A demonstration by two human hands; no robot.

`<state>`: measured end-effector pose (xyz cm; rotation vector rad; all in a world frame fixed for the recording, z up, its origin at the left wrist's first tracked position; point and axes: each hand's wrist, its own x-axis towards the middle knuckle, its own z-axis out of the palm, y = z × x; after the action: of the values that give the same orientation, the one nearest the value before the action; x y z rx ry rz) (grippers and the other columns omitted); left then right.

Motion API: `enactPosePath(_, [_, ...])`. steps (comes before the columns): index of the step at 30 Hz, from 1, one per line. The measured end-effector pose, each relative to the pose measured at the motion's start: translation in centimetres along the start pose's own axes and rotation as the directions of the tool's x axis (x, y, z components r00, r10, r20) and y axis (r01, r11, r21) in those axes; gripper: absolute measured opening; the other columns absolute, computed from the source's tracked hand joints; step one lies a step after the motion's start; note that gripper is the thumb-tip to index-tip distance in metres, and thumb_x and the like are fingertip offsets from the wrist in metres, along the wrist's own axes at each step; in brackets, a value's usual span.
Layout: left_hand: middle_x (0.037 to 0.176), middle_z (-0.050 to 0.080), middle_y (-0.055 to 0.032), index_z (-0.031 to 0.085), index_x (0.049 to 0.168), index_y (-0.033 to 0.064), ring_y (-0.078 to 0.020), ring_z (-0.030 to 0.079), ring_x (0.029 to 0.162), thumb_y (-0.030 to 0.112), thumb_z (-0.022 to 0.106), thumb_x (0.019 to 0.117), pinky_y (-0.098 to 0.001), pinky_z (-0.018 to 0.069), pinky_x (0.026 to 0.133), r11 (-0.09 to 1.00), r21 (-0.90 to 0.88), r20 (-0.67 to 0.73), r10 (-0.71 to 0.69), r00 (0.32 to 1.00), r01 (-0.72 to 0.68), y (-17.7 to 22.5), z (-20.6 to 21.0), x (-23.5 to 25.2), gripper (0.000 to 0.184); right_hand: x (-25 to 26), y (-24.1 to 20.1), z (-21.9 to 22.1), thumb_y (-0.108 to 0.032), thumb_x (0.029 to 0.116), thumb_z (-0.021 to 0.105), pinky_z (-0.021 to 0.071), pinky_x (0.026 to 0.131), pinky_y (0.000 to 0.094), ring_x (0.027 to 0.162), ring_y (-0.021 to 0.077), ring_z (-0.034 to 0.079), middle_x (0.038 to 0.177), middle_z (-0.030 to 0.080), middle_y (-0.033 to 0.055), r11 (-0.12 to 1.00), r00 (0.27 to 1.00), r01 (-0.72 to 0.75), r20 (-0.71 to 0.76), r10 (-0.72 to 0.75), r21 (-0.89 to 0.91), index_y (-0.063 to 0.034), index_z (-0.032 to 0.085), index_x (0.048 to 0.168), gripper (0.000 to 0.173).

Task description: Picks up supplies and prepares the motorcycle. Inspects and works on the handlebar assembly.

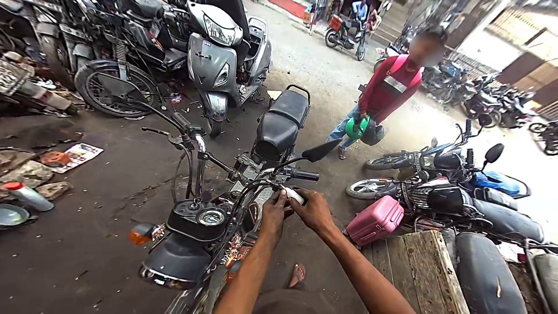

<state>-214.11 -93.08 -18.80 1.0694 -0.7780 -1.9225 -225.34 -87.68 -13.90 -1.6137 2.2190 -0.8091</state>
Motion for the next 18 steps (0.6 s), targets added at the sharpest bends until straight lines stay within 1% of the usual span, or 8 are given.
enactPosePath(4, [0.101, 0.073, -0.0130, 0.069, 0.119, 0.0040, -0.0222, 0.072, 0.083, 0.030, 0.055, 0.1069, -0.0397, 0.0615, 0.070, 1.000, -0.008, 0.017, -0.010, 1.000, 0.010, -0.28, -0.12, 0.34, 0.032, 0.03, -0.16, -0.17, -0.034, 0.0953, 0.070, 0.0577, 0.071, 0.0479, 0.078, 0.0192, 0.069, 0.090, 0.074, 0.0026, 1.000, 1.000, -0.018, 0.008, 0.018, -0.013, -0.0158, 0.079, 0.104, 0.022])
enactPosePath(6, [0.101, 0.073, -0.0126, 0.069, 0.118, 0.0045, -0.0216, 0.071, 0.083, 0.030, 0.055, 0.1070, -0.0391, 0.0607, 0.070, 1.000, -0.005, 0.019, -0.007, 1.000, 0.007, -0.37, -0.19, 0.34, 0.031, -0.11, -0.33, -0.13, -0.033, 0.0952, 0.070, 0.0571, 0.070, 0.0477, 0.077, 0.0195, 0.069, 0.090, 0.074, 0.0030, 1.000, 1.000, -0.013, 0.001, 0.013, -0.020, -0.0153, 0.079, 0.104, 0.022])
enactPosePath(10, [0.098, 0.072, -0.0114, 0.069, 0.117, 0.0049, -0.0197, 0.070, 0.080, 0.030, 0.056, 0.1066, -0.0364, 0.0599, 0.068, 1.000, -0.009, 0.017, -0.001, 1.000, 0.001, -0.25, -0.18, 0.40, 0.030, -0.01, -0.48, 0.09, -0.033, 0.0956, 0.070, 0.0574, 0.071, 0.0477, 0.079, 0.0196, 0.069, 0.090, 0.073, 0.0034, 1.000, 1.000, -0.012, -0.007, 0.012, -0.028, -0.0149, 0.078, 0.105, 0.022])
enactPosePath(15, [0.098, 0.072, -0.0122, 0.069, 0.120, 0.0046, -0.0213, 0.070, 0.079, 0.030, 0.056, 0.1066, -0.0387, 0.0605, 0.069, 1.000, -0.019, 0.014, -0.013, 1.000, 0.013, -0.10, -0.14, 0.66, 0.031, 0.35, -0.54, 0.19, -0.033, 0.0952, 0.070, 0.0571, 0.068, 0.0462, 0.075, 0.0181, 0.068, 0.087, 0.073, 0.0021, 1.000, 1.000, -0.006, -0.014, 0.005, -0.020, -0.0148, 0.078, 0.101, 0.021])
enactPosePath(18, [0.098, 0.072, -0.0125, 0.068, 0.120, 0.0037, -0.0214, 0.070, 0.080, 0.030, 0.056, 0.1070, -0.0398, 0.0604, 0.070, 1.000, -0.010, 0.021, -0.017, 1.000, 0.018, -0.18, -0.26, 0.90, 0.032, 0.43, -0.77, 0.04, -0.033, 0.0954, 0.070, 0.0570, 0.069, 0.0485, 0.076, 0.0199, 0.069, 0.086, 0.073, 0.0034, 1.000, 1.000, -0.021, 0.001, 0.021, -0.014, -0.0146, 0.078, 0.100, 0.021])
